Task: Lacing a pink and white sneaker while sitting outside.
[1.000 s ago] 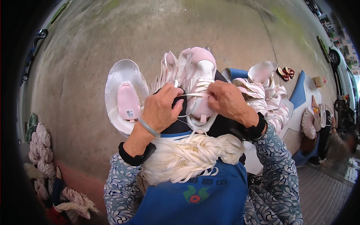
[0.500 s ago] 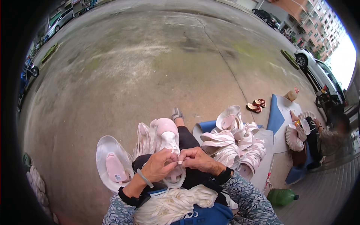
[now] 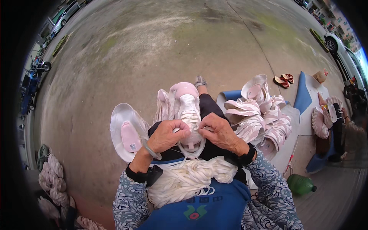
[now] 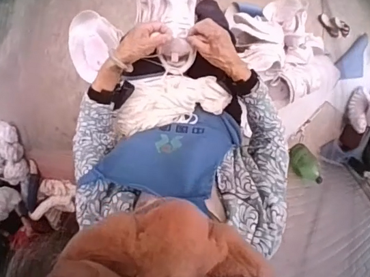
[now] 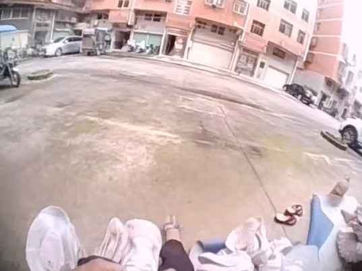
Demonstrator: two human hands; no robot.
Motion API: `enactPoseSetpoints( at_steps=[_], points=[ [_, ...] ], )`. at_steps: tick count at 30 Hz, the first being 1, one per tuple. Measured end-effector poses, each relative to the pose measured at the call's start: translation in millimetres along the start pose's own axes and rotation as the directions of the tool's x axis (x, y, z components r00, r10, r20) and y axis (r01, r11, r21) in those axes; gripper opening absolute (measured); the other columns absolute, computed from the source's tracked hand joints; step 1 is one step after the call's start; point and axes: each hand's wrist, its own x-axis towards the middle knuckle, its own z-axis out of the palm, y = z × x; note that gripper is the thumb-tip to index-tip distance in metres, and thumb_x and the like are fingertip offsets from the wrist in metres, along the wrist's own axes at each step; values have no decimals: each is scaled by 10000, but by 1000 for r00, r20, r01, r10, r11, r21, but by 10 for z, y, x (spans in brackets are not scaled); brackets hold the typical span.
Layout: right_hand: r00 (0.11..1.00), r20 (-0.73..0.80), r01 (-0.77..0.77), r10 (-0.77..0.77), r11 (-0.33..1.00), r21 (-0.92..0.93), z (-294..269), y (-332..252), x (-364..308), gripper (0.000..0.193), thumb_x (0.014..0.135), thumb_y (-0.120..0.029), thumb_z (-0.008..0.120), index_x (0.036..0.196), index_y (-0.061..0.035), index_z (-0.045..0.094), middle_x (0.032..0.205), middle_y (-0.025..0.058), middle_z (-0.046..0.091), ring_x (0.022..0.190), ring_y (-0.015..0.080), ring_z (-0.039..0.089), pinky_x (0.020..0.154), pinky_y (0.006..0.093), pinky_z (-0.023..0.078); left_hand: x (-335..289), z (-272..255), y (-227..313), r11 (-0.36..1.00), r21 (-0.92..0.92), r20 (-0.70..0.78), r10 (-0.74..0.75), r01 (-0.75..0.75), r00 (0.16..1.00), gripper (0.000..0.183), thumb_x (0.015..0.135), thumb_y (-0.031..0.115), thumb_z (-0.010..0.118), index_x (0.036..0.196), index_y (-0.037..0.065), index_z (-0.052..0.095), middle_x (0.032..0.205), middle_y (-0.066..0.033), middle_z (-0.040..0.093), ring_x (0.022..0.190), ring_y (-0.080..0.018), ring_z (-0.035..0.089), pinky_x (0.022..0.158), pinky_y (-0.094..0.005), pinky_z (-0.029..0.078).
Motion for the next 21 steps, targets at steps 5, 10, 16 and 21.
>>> enactPoseSetpoints(
  at_steps=[5, 10, 16, 21],
  points=[
    [976, 42, -211, 215, 975, -72, 18, 11, -4, 184, 825, -140, 692, 952, -20, 637, 905, 135, 635, 811, 295, 639, 715, 366, 503, -24, -52, -248, 967, -243, -85, -100, 76, 991, 148, 892, 186, 669, 934, 48, 639, 694, 55, 524, 492, -13, 409, 419, -175, 296],
    [990, 43, -135, 135, 991, 8, 142, 84, -65, 176, 830, -151, 691, 913, -5, 638, 842, 160, 635, 776, 304, 645, 690, 370, 503, -95, -9, -253, 993, -111, -113, -63, 50, 992, 179, 874, 207, 670, 913, 32, 661, 715, 36, 570, 564, -42, 462, 494, -203, 366],
    [983, 160, 120, -92, 977, -177, 83, 31, -30, 127, 772, -57, 640, 854, -1, 560, 800, 151, 580, 716, 330, 613, 608, 423, 489, -27, 0, -270, 991, -111, -166, -90, 72, 982, 196, 882, 231, 670, 908, 37, 670, 712, 34, 579, 583, -44, 465, 519, -206, 375],
    [918, 373, 342, -132, 740, -580, -230, -166, -52, 196, 772, -47, 607, 921, -15, 484, 845, 103, 494, 690, 285, 606, 571, 372, 508, 50, 9, -268, 996, -84, -191, -30, 14, 981, 186, 913, 250, 667, 944, 66, 665, 660, 75, 520, 494, -3, 391, 423, -170, 283]
  ],
)
